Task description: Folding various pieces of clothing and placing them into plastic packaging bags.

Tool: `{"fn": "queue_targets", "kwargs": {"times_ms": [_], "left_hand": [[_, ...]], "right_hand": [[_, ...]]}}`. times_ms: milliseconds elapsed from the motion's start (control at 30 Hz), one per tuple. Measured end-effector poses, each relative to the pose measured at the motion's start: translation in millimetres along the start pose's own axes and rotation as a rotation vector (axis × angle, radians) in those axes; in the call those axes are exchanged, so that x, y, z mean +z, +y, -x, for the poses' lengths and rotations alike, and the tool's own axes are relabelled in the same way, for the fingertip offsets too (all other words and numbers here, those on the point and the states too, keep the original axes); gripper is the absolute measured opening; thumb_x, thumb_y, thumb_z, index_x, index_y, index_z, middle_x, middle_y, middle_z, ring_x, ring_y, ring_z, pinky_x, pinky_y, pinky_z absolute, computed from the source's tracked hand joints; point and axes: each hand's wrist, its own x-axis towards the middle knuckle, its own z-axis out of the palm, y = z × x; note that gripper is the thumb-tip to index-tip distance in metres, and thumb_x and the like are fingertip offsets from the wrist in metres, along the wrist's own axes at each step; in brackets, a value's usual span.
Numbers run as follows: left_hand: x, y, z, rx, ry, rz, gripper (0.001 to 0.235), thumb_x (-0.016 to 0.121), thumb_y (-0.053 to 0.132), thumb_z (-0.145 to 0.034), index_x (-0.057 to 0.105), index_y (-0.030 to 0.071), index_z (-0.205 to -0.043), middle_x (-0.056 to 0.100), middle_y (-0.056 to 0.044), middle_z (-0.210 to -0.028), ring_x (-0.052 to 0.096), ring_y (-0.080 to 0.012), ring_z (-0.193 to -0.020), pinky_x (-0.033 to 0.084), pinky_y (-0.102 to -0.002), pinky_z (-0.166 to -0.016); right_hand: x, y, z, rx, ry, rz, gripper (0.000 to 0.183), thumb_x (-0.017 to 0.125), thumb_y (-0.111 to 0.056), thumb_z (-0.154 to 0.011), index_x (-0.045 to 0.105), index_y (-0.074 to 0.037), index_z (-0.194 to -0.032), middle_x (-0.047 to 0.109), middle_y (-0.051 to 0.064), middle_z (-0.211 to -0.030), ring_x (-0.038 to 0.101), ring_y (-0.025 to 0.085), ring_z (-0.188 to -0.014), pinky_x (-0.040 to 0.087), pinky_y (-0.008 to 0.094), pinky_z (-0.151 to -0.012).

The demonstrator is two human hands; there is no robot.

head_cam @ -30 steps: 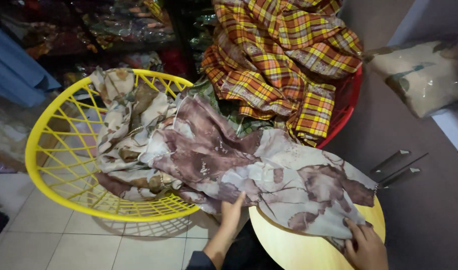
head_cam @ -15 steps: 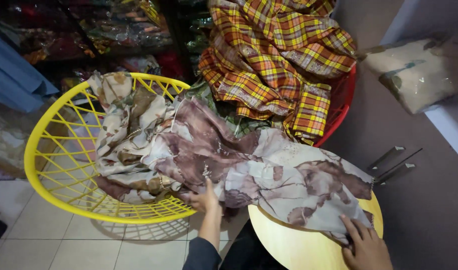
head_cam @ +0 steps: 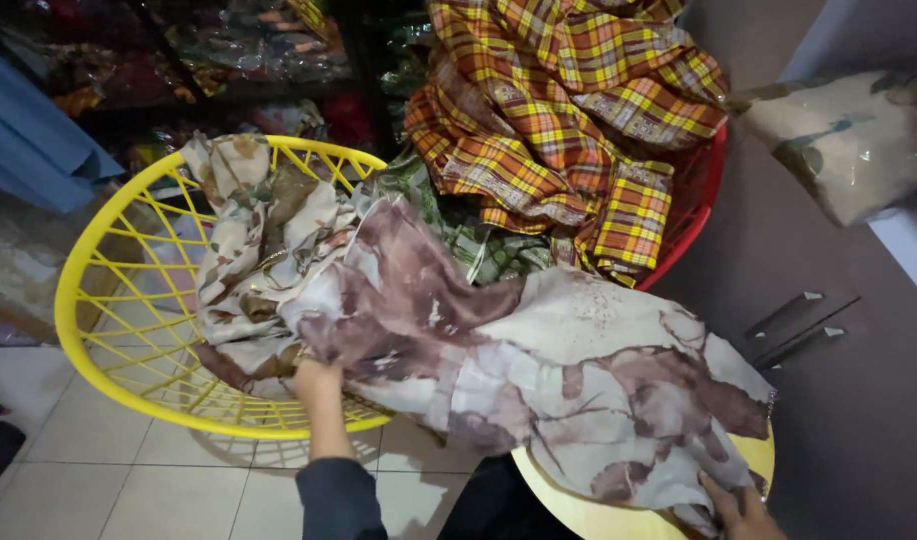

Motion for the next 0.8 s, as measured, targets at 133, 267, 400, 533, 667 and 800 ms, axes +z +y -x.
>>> {"fn": "queue_targets", "kwargs": {"times_ms": [133, 267, 400, 533, 667, 800], "left_hand": [[-53, 21, 57, -0.055, 0.119, -0.052, 0.049, 0.082, 0.035, -0.079, 0.072, 0.002, -0.112, 0.074, -0.028, -0.107, 0.07, -0.0476, -0.102, 0.055, -0.055, -0.089], [-62, 32, 79, -0.064, 0.115, -0.157, 0.048, 0.08, 0.037, -0.083, 0.068, 0.003, -0.115, 0.074, -0.027, -0.105, 0.07, -0.047, -0.101, 0.055, -0.056, -0.088], [-72, 51, 90, -0.064, 0.11, -0.196, 0.059, 0.081, 0.044, -0.082, 0.063, 0.002, -0.119, 0.073, -0.028, -0.105, 0.07, -0.0468, -0.101, 0.056, -0.056, -0.086], [-103, 89, 113, -0.052, 0.073, -0.166, 0.072, 0.081, 0.052, -0.081, 0.058, 0.001, -0.126, 0.072, -0.027, -0.105, 0.069, -0.0468, -0.099, 0.054, -0.056, -0.083], [-110, 156, 128, 0.293, 0.305, 0.097, 0.057, 0.076, 0.046, -0.087, 0.065, 0.007, -0.128, 0.073, -0.016, -0.111, 0.068, -0.0401, -0.103, 0.053, -0.052, -0.088], [-5, 218, 59, 0.777, 0.273, 0.212, 0.044, 0.074, 0.03, -0.088, 0.066, 0.004, -0.122, 0.065, -0.019, -0.125, 0.062, -0.0391, -0.116, 0.052, -0.047, -0.097]], "right_hand": [[70, 32, -8, -0.235, 0.524, -0.068, 0.056, 0.072, -0.015, -0.076, 0.071, -0.033, -0.129, 0.064, 0.016, -0.108, 0.07, 0.031, -0.1, 0.058, 0.041, -0.094], [21, -2, 12, -0.392, 0.827, 0.024, 0.049, 0.069, -0.012, -0.073, 0.073, -0.021, -0.121, 0.069, 0.02, -0.109, 0.07, 0.031, -0.079, 0.057, 0.044, -0.072], [53, 31, -1, -0.39, 0.896, 0.243, 0.046, 0.072, -0.011, -0.073, 0.078, -0.023, -0.117, 0.069, 0.008, -0.087, 0.069, 0.028, -0.067, 0.052, 0.044, -0.061], [-9, -29, 29, -0.116, 0.943, 0.165, 0.035, 0.073, -0.022, -0.089, 0.075, -0.034, -0.122, 0.074, 0.005, -0.116, 0.064, 0.024, -0.074, 0.056, 0.035, -0.072], [-191, -122, 45, 0.054, 0.55, 0.336, 0.081, 0.077, -0.063, -0.056, 0.067, -0.035, -0.132, 0.065, 0.01, -0.135, 0.069, 0.033, -0.104, 0.056, 0.051, -0.091], [-243, -116, -64, -0.19, 0.702, -0.066, 0.055, 0.067, -0.043, -0.088, 0.065, -0.008, -0.131, 0.065, 0.02, -0.135, 0.065, 0.043, -0.119, 0.053, 0.048, -0.102]]}}
